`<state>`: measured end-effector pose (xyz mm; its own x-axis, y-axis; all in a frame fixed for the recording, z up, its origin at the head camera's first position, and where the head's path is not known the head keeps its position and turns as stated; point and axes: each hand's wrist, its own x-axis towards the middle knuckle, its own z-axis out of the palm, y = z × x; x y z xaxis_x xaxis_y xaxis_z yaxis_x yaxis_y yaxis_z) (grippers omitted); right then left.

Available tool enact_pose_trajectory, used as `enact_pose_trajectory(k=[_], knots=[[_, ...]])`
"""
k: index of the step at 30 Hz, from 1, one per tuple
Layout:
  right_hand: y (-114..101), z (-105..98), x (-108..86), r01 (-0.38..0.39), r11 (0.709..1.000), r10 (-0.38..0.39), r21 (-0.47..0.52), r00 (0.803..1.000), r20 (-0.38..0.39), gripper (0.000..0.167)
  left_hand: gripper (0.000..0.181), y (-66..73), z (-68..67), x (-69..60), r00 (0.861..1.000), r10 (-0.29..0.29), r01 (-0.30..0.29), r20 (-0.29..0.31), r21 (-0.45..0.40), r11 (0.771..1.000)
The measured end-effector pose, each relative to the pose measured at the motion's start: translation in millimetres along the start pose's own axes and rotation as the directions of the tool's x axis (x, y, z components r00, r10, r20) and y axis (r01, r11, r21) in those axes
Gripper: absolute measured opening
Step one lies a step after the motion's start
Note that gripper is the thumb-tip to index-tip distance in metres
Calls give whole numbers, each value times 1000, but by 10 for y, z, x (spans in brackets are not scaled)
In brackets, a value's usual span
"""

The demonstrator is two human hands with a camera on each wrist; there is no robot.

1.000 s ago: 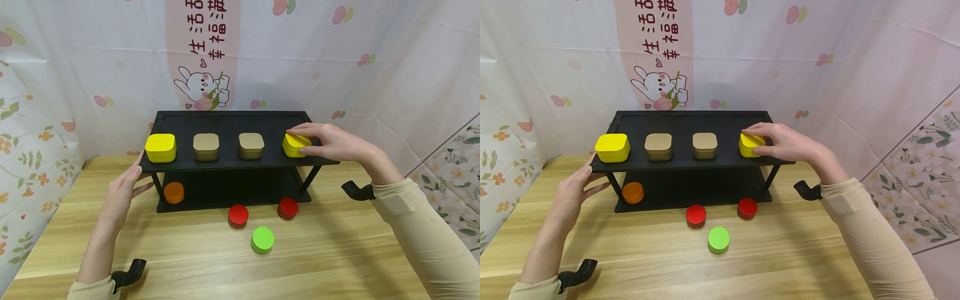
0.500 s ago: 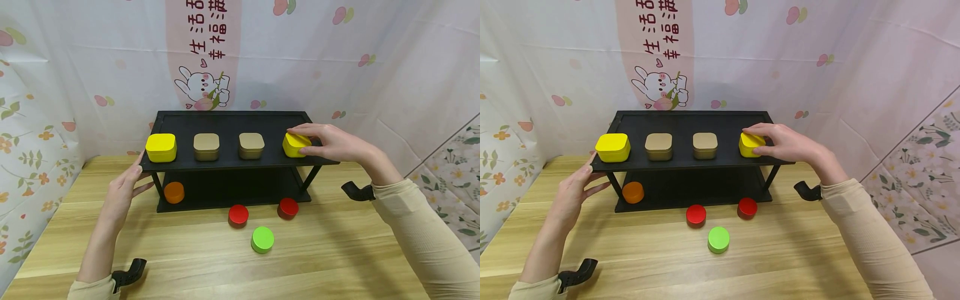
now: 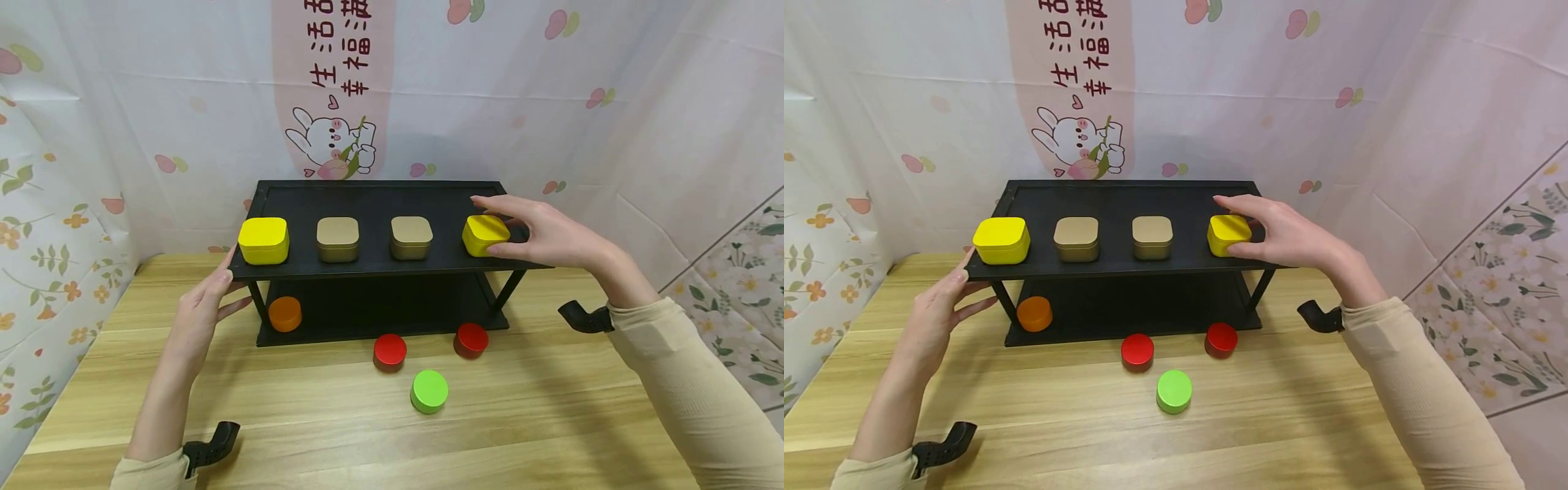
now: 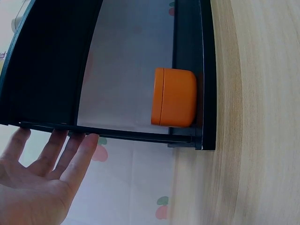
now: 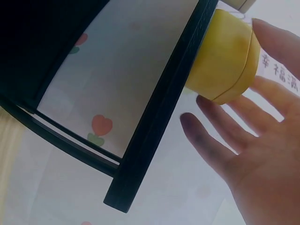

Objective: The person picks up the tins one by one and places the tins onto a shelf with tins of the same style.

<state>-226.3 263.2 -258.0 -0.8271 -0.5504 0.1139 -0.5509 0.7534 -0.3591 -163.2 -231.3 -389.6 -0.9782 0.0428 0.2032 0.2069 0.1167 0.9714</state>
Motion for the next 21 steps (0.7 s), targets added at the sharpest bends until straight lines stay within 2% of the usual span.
enact_pose_trajectory(k=[15,21], knots=[[-153,18,-222,2,1000,-1,5,988,-154,71,48,-1,3,6,1000,3,-3,6,0,1000],[-191,55,-294,15,1000,-16,-7,984,-180,71,48,-6,2,7,1000,-9,9,-2,14,1000]])
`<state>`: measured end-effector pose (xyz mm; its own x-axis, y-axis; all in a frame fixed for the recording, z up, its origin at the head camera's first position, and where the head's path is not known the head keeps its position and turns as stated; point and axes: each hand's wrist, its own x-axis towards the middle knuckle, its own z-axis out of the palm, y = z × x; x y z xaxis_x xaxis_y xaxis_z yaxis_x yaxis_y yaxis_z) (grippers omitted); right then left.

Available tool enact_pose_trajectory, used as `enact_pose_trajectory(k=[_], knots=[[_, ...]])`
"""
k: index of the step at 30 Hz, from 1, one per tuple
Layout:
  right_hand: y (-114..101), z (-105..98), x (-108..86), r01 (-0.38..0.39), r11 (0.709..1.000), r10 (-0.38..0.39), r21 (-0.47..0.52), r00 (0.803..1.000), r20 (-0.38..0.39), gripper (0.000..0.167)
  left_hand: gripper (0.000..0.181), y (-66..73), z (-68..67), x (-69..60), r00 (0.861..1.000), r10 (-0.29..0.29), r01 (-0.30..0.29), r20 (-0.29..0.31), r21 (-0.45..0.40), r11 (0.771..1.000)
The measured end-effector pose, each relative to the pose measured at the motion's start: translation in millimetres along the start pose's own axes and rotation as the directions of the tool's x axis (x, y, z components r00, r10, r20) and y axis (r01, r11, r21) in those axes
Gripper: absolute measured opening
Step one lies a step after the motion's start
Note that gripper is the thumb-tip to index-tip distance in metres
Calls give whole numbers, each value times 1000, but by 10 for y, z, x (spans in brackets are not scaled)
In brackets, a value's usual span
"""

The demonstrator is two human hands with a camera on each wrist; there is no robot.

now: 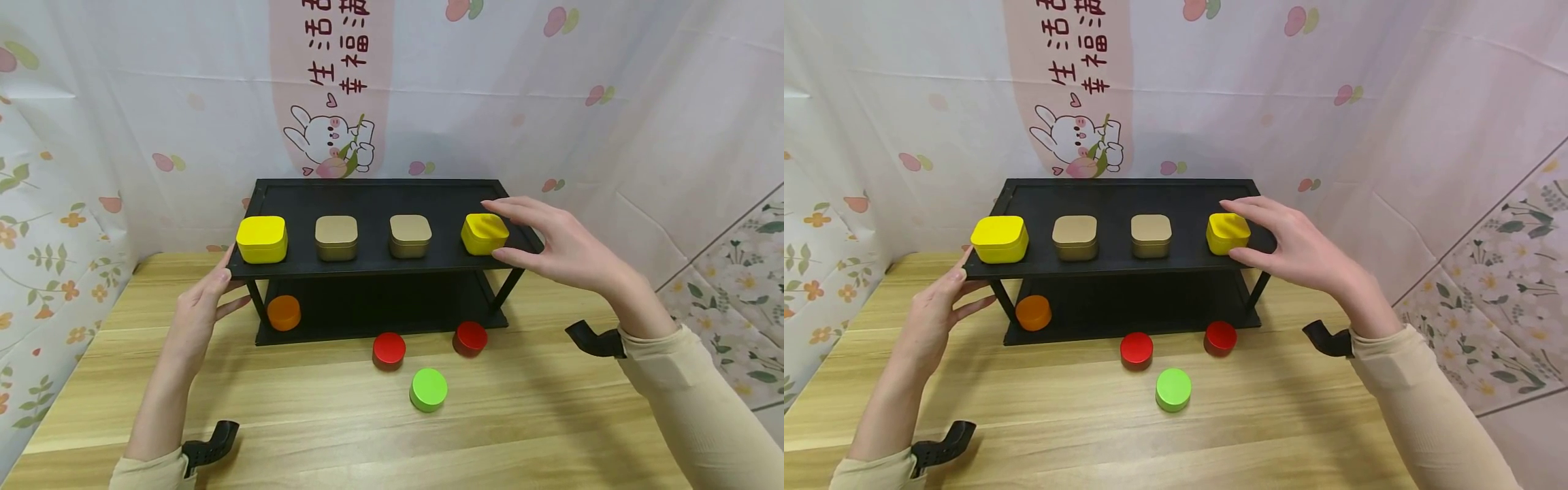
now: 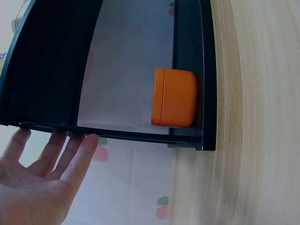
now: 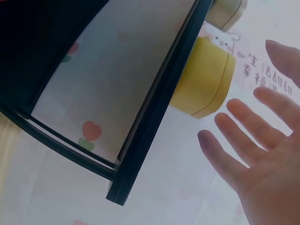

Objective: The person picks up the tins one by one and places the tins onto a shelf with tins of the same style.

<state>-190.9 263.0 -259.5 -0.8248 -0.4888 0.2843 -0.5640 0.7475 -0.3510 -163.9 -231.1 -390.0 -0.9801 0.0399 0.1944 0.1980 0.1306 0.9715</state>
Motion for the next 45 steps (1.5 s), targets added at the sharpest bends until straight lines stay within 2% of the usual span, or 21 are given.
enact_pose_trajectory(k=[7,13,22,33,40,45], knots=[[-47,50,-104,74,996,-78,-58,995,-64,73,49,-1,3,-6,1000,5,-4,6,-8,1000],[-100,88,-196,164,982,-174,-91,977,-122,75,48,-1,5,-8,1000,8,-8,4,-14,1000],[-238,129,-282,257,964,-264,-64,952,-155,73,49,10,5,-10,1000,4,-4,-4,-22,1000],[-344,237,-289,269,962,-271,-40,960,-68,64,49,6,5,-1,1000,-4,4,-12,-8,1000],[-403,364,-254,257,966,-257,6,966,27,61,48,5,3,0,1000,-3,3,-11,-18,1000],[-442,457,-214,252,967,-254,33,963,90,56,48,5,1,-5,1000,-8,8,-10,-17,1000]])
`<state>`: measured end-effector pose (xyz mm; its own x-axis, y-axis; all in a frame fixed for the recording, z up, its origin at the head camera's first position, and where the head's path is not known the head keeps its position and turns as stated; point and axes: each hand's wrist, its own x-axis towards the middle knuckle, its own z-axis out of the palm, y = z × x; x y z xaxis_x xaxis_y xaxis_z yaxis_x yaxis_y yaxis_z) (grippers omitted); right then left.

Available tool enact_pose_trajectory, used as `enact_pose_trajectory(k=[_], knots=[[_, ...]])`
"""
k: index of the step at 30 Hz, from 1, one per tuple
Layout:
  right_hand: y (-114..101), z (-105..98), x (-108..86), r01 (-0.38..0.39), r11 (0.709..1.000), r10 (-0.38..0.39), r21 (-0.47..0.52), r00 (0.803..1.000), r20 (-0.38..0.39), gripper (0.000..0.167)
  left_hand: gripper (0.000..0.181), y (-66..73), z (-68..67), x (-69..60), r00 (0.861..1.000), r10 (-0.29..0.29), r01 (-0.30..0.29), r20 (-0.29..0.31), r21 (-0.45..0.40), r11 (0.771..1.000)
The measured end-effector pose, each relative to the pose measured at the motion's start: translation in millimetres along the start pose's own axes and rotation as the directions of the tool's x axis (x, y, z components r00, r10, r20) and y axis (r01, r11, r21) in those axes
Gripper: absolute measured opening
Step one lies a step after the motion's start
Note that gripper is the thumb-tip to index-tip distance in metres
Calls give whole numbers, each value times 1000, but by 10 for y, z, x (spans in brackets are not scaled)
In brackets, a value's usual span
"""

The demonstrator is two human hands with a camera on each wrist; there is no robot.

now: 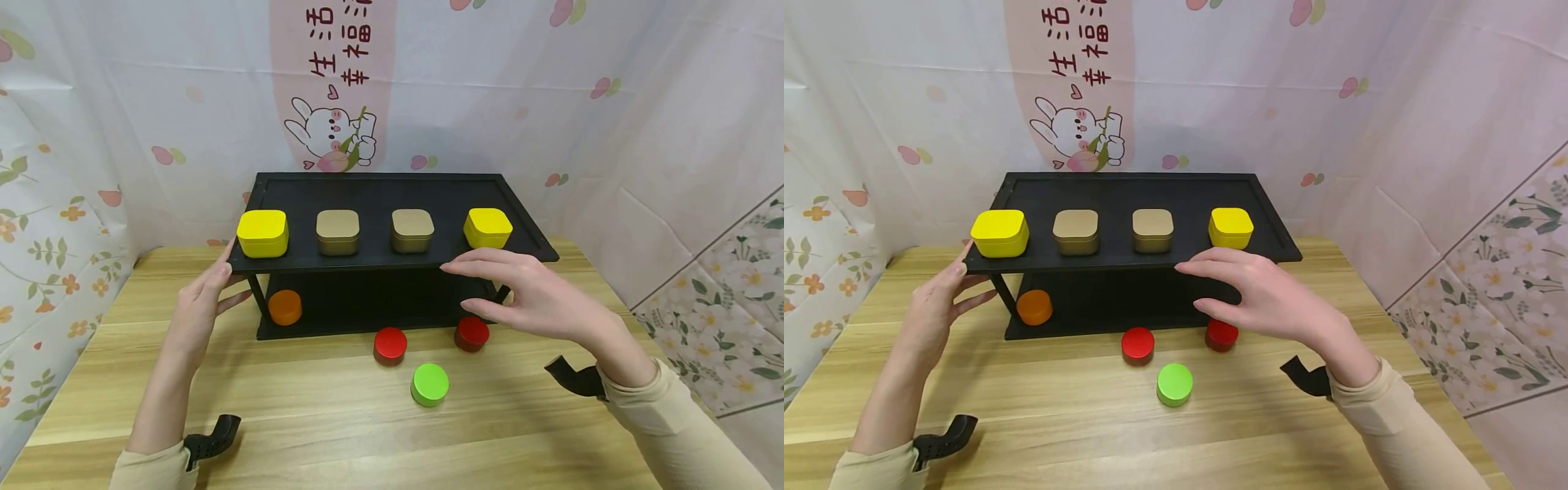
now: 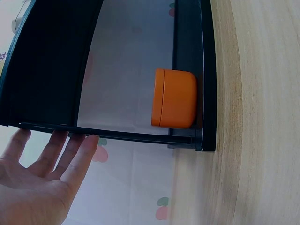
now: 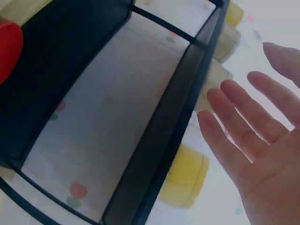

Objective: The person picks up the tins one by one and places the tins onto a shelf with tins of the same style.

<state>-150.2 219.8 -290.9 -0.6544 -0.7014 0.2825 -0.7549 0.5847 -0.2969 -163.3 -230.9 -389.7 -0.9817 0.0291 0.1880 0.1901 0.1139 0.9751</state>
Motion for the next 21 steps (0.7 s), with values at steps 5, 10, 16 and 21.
enact_pose_trajectory(k=[5,10,16,21], knots=[[-44,87,90,28,1000,-27,-11,997,77,51,48,3,-4,4,1000,-5,5,-2,10,1000],[-92,191,175,32,999,-32,-1,988,153,48,48,-1,-6,1,1000,-5,5,2,0,1000],[-103,312,281,24,1000,-24,5,974,224,46,48,-5,-4,3,1000,-8,8,0,2,1000],[-97,412,376,48,999,-46,2,956,291,47,48,0,-4,2,1000,-5,5,0,8,1000]])
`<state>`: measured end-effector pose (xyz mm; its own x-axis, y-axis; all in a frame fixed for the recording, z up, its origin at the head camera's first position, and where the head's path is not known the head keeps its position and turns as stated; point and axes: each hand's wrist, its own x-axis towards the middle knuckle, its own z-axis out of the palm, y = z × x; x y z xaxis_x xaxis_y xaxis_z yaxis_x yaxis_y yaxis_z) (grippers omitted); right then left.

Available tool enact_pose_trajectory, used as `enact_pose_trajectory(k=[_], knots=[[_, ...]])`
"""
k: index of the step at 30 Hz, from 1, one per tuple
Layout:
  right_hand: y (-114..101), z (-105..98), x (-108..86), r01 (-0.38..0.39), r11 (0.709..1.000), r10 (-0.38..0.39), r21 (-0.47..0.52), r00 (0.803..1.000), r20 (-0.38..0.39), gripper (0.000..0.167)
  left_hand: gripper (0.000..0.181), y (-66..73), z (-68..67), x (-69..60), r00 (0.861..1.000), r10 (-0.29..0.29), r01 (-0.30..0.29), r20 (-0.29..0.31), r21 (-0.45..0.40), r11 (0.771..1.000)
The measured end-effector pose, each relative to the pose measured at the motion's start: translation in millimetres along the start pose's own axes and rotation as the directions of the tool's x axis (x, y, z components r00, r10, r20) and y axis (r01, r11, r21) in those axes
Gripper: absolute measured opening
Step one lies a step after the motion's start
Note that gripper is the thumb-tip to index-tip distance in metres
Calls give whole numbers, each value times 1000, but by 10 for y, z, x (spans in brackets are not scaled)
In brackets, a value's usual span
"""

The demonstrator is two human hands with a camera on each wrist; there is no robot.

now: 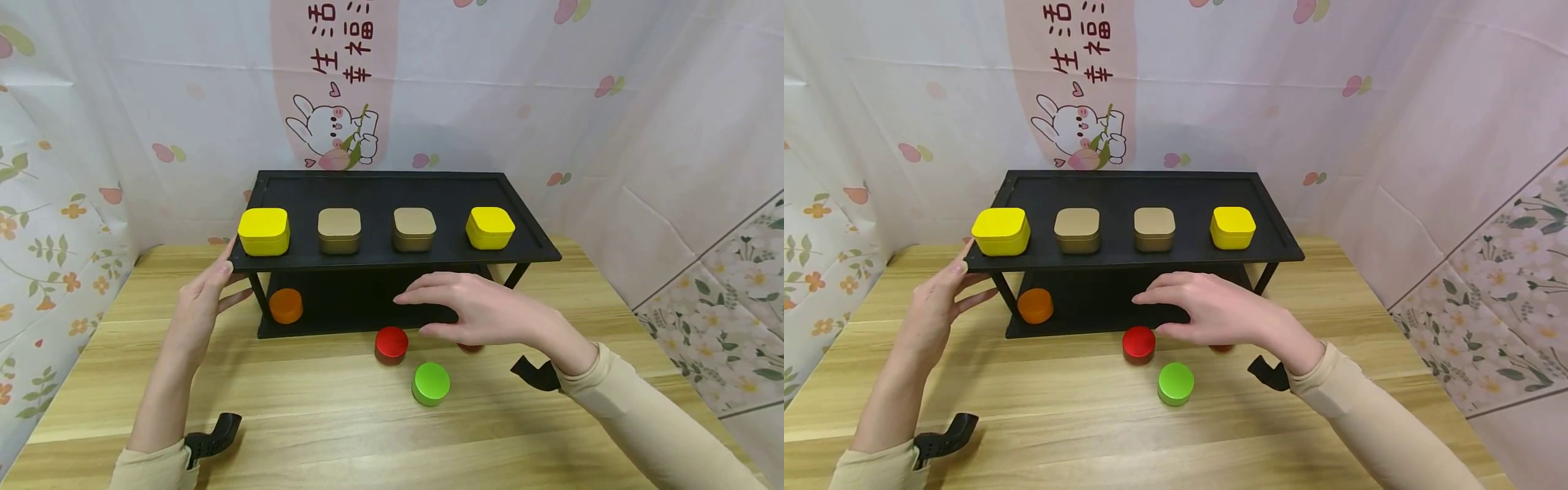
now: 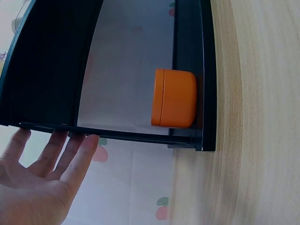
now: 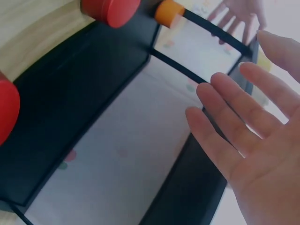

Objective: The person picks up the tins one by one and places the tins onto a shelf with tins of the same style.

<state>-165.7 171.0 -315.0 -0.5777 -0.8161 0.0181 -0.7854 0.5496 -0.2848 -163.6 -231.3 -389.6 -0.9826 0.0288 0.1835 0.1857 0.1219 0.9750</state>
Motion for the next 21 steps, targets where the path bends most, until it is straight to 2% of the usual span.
enact_pose_trajectory(k=[7,21], knots=[[-12,118,146,-12,1000,11,20,996,85,48,49,5,-8,-8,1000,7,-7,0,-2,1000],[-15,286,390,3,1000,-4,10,985,172,47,49,8,4,2,1000,-8,8,-4,-8,1000]])
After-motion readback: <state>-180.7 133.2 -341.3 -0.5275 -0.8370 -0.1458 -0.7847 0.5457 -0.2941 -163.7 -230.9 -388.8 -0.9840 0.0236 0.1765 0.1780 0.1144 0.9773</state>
